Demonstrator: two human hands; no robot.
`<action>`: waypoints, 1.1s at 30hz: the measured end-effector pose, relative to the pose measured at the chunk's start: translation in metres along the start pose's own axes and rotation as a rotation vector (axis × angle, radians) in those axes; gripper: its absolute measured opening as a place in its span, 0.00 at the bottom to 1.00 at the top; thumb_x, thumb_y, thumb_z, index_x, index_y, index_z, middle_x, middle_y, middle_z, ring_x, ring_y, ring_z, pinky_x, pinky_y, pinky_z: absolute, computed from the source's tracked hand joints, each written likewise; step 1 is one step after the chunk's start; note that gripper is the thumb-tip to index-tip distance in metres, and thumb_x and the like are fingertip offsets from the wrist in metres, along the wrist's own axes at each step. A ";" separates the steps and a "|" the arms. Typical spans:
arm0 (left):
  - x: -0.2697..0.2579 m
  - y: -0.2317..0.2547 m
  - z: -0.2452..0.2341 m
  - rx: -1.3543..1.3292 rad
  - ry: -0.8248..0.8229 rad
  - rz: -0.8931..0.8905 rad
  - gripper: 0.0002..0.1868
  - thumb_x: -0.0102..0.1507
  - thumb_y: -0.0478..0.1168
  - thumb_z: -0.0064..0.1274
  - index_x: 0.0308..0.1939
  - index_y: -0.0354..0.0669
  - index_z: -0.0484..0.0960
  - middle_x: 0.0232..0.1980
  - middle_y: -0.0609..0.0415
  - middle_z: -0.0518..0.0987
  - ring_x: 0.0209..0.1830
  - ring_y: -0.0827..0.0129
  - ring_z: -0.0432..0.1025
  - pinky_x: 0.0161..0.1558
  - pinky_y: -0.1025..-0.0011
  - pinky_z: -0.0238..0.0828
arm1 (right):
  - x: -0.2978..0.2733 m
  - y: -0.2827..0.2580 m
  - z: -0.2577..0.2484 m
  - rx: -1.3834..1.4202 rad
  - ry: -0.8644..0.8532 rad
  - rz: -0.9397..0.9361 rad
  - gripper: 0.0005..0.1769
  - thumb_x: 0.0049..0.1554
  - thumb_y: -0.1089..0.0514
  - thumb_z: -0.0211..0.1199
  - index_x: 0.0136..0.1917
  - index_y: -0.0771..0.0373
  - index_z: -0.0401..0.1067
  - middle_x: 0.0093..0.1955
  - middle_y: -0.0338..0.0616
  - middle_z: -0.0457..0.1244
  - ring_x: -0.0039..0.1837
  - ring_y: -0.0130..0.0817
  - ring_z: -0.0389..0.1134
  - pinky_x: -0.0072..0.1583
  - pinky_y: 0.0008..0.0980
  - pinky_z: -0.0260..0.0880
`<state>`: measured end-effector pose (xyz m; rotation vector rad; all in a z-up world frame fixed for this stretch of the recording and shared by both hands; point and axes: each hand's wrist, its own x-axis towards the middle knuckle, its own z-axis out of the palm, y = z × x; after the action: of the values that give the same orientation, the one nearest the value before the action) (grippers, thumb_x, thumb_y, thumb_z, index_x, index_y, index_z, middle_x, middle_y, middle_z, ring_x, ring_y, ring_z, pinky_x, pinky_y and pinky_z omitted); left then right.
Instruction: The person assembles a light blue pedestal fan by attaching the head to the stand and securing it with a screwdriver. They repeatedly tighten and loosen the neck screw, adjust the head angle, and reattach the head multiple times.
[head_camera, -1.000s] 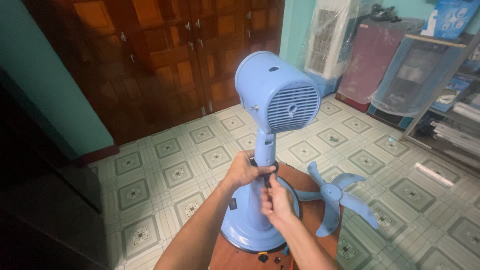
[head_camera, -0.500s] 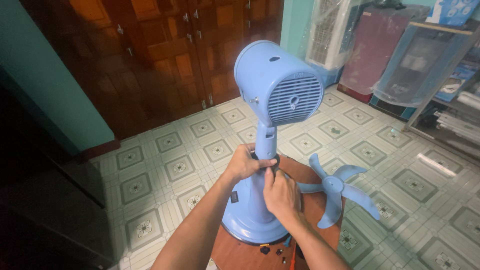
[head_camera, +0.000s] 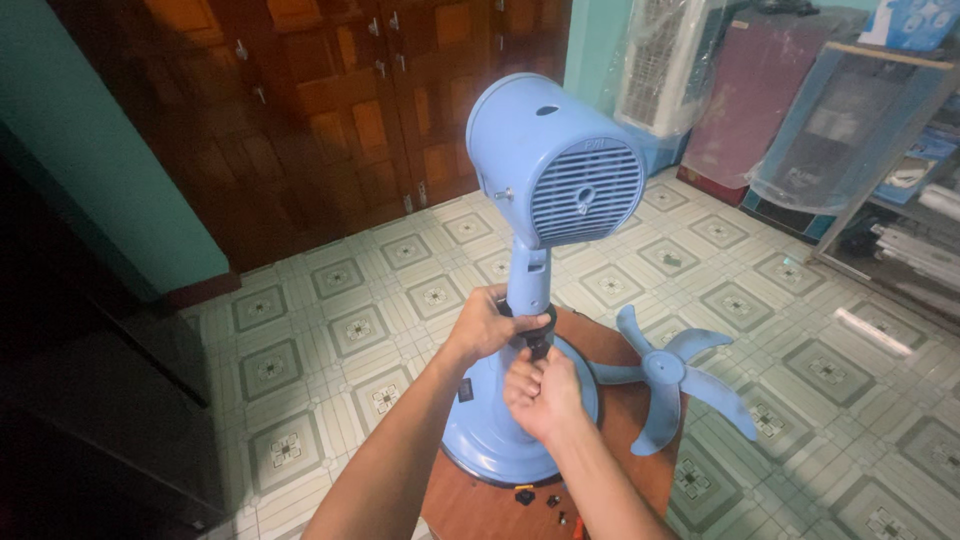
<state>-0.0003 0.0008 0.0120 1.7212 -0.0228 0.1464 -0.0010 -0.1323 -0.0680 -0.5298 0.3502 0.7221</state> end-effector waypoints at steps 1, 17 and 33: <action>0.001 -0.001 0.000 -0.018 -0.003 -0.007 0.22 0.52 0.39 0.72 0.48 0.34 0.86 0.39 0.48 0.88 0.37 0.70 0.82 0.43 0.70 0.80 | -0.002 0.003 -0.001 -0.162 0.059 -0.070 0.33 0.66 0.32 0.38 0.37 0.60 0.63 0.23 0.32 0.47 0.23 0.26 0.46 0.27 0.29 0.45; 0.005 -0.004 0.002 0.015 0.027 -0.017 0.21 0.52 0.41 0.72 0.45 0.34 0.86 0.38 0.51 0.87 0.34 0.72 0.81 0.39 0.72 0.80 | -0.025 0.002 0.022 -1.722 0.619 -0.961 0.31 0.63 0.41 0.45 0.44 0.69 0.76 0.45 0.74 0.66 0.51 0.71 0.67 0.58 0.62 0.65; 0.010 -0.022 0.005 -0.016 0.053 0.042 0.22 0.48 0.45 0.74 0.41 0.36 0.89 0.35 0.52 0.87 0.30 0.73 0.79 0.34 0.71 0.78 | 0.024 0.000 0.012 -0.395 0.302 -0.364 0.28 0.64 0.35 0.43 0.35 0.59 0.58 0.23 0.32 0.41 0.22 0.27 0.39 0.27 0.32 0.35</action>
<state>0.0118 0.0001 -0.0089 1.7010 -0.0212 0.2219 0.0169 -0.1132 -0.0697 -1.0530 0.3797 0.3543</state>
